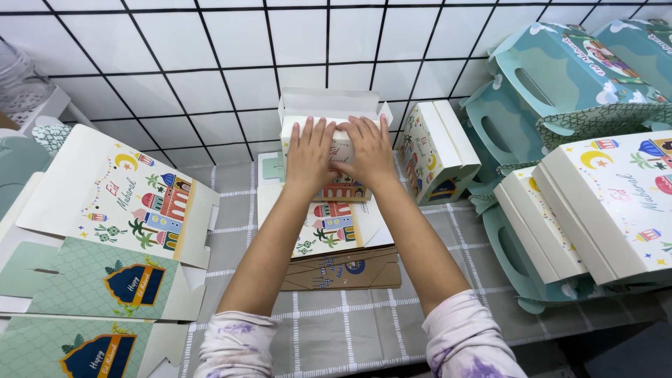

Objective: Assembling cardboard gift boxes by folding flaps and tucking them into place

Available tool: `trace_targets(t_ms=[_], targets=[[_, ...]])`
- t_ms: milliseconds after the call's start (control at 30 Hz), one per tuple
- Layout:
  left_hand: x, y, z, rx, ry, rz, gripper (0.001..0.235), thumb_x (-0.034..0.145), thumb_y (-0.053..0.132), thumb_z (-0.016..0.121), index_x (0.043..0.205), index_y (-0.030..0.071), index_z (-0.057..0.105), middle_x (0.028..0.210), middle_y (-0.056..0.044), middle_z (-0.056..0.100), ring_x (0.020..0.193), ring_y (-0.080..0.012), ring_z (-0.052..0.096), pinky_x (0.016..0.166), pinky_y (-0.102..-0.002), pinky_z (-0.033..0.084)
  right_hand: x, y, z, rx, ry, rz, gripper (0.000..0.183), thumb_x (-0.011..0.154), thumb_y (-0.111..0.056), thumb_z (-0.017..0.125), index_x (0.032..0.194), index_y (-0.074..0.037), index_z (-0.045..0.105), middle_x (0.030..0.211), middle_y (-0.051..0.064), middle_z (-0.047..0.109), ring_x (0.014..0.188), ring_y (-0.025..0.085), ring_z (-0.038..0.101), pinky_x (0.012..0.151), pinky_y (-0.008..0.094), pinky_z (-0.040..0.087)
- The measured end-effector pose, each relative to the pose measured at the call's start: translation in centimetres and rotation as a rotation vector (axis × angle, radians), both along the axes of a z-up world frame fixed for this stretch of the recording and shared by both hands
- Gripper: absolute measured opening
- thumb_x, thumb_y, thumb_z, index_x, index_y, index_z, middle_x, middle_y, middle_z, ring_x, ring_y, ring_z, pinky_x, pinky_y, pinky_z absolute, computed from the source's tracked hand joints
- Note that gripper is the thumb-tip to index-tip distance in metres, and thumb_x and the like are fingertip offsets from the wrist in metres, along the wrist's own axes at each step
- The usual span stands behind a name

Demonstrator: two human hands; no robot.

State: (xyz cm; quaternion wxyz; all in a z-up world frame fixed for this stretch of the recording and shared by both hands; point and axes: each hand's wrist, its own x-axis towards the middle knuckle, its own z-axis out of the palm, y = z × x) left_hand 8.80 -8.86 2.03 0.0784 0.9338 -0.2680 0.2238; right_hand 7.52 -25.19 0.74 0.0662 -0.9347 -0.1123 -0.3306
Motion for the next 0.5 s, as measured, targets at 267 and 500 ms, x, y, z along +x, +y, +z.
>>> trace_targets(t_ms=[267,500], targets=[[2.3,1.8,1.6,-0.034,-0.095,-0.129,0.111,0.052,0.067,0.089,0.141,0.011,0.053,0.131,-0.015,0.062,0.13,-0.0334,0.053,0.117,-0.055,0.028,-1.7,0.2,3.2,0.096,0.215,-0.022,0.103,0.069,-0.05,0.089,0.154,-0.018,0.039,0.139,0.016,0.057,0.137,0.035,0.048,0.121,0.056,0.022],[1.9,3.4,1.0,-0.02,-0.137,-0.163,0.084,0.062,0.071,0.082,0.121,0.014,0.064,0.106,-0.008,0.071,0.107,-0.0262,0.069,0.101,-0.045,0.048,-3.0,0.2,3.7,0.1,0.215,0.007,0.073,0.068,-0.049,0.089,0.131,-0.021,0.063,0.119,0.007,0.068,0.124,0.03,0.059,0.12,0.064,0.017]])
